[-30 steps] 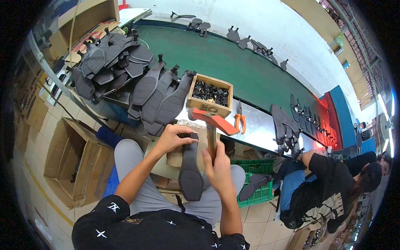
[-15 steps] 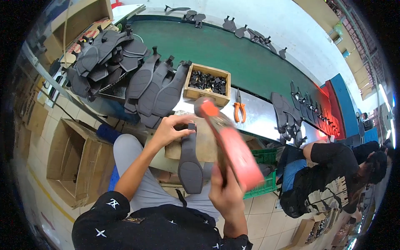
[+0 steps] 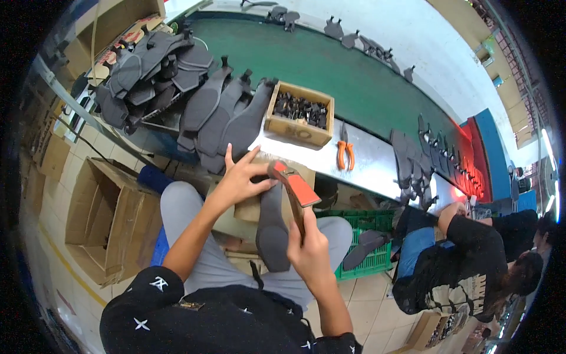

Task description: The recorder is assembling shoe components by hammering nails and positioning the upper onto the sole.

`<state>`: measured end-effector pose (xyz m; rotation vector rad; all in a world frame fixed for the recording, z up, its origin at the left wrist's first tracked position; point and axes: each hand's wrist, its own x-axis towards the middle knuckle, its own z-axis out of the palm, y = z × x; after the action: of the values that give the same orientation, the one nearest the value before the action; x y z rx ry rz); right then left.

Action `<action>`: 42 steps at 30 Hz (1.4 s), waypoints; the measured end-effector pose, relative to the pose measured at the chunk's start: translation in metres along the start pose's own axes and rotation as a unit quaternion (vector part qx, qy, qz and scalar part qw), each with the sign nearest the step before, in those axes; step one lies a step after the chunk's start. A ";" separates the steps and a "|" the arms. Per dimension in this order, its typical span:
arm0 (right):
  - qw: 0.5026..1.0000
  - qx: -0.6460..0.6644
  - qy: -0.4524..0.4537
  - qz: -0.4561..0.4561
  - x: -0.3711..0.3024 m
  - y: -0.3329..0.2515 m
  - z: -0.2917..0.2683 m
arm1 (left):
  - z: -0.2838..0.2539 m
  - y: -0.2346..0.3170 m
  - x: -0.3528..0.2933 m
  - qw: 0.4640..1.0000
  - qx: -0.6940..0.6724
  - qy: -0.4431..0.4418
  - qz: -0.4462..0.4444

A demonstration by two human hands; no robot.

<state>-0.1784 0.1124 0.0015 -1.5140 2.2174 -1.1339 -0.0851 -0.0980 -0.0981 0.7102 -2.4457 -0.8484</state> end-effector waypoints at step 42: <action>0.858 0.482 -0.176 -0.022 -0.022 -0.030 -0.016 | -0.091 0.134 -0.109 0.710 -0.608 -0.350 -0.058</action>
<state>-0.1562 0.1340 0.0282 -1.1592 1.0559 -1.4890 0.0068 0.0189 0.0281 -0.0364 -1.6039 -2.7264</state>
